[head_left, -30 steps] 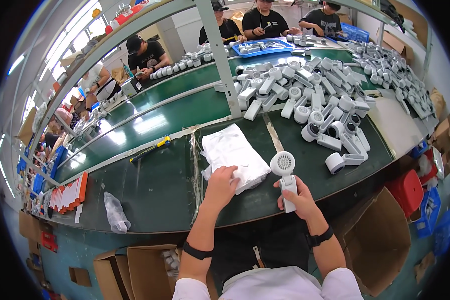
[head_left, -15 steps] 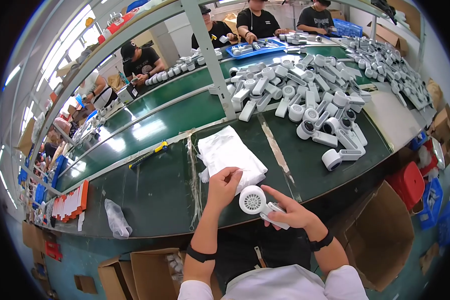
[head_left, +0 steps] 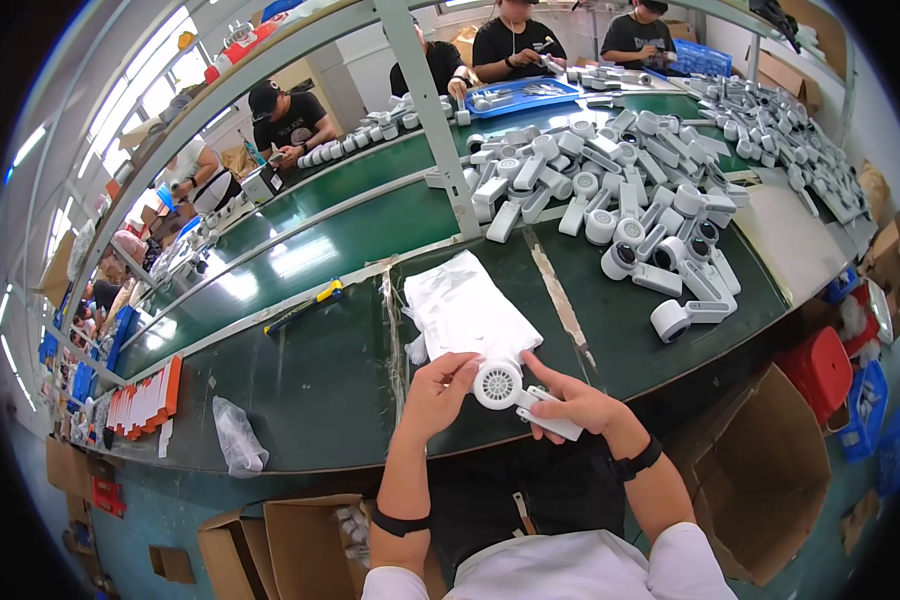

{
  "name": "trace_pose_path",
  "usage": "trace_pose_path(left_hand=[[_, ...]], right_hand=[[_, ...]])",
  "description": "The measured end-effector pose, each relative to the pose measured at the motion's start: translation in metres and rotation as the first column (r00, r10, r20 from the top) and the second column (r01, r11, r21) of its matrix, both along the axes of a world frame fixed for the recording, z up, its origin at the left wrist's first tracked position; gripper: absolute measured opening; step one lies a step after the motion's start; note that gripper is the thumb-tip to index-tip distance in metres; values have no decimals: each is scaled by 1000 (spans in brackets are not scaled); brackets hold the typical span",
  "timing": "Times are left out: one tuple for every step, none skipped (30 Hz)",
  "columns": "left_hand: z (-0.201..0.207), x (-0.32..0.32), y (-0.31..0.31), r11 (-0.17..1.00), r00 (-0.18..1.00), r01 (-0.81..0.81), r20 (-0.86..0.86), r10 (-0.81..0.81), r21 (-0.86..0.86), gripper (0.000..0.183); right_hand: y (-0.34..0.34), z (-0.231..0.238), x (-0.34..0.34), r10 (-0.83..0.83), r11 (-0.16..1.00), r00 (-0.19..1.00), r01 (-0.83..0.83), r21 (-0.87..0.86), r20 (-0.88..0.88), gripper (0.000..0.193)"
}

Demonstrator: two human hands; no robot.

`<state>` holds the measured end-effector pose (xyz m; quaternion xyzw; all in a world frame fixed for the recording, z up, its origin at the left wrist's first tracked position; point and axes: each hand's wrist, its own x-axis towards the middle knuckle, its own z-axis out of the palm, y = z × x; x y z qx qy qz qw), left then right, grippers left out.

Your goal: The person moves several bagged fans from the table into a box, then individually bags more fans from a pile and sets them on the table. Finally, they gather the newly bagged fans and place them into the box.

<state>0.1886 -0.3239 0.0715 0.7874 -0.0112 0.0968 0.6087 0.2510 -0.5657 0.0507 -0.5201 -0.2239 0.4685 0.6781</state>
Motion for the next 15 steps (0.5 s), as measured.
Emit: trace_pose_path(left_hand=[[0,0,0,1000,1000,-2,0,2,0,23],[0,0,0,1000,1000,-2,12,2,-7,23],[1,-1,0,1000,1000,-2,23,2,-16,22],[1,-2,0,1000,1000,-2,21,2,-16,22],[3,-3,1,1000,1000,-9,21,9,0,21],[5,-4,0,1000,1000,-14,21,13,16,19],[8,-5,-2,1000,1000,-12,20,12,15,19],[12,-6,-5,986,992,-39,125,19,161,16],[14,-6,-8,951,974,-79,228,9,300,14],[16,-8,-11,951,974,-77,227,8,299,14],[18,-10,-15,924,972,-84,236,-7,374,13],[18,-13,-18,889,970,-94,244,-20,448,14],[14,-15,-22,889,970,-95,244,-19,448,14],[10,-16,-28,893,936,-131,351,-32,431,15],[6,-16,-31,898,890,-161,453,-47,409,16]], right_hand=[[2,-3,0,18,1000,1000,-18,8,19,86],[4,-4,0,35,999,999,-35,15,38,84],[5,-3,-1,36,999,999,-36,14,36,84],[6,0,-3,18,1000,999,-18,-5,42,82],[6,2,-4,0,1000,999,1,-24,48,80],[7,4,-5,-2,1000,999,3,-25,47,80],[7,5,-6,-23,999,997,26,-42,68,80],[7,7,-7,-44,997,995,49,-58,89,79],[7,9,-9,-46,997,995,51,-58,88,79],[7,12,-11,-95,993,993,100,-60,72,77],[8,13,-12,-145,987,988,148,-63,56,74],[9,11,-13,-144,987,988,147,-63,56,74],[11,9,-14,-191,980,980,193,-48,51,74],[12,7,-16,-237,970,970,239,-33,45,74],[13,7,-18,-240,970,970,242,-34,44,74]])
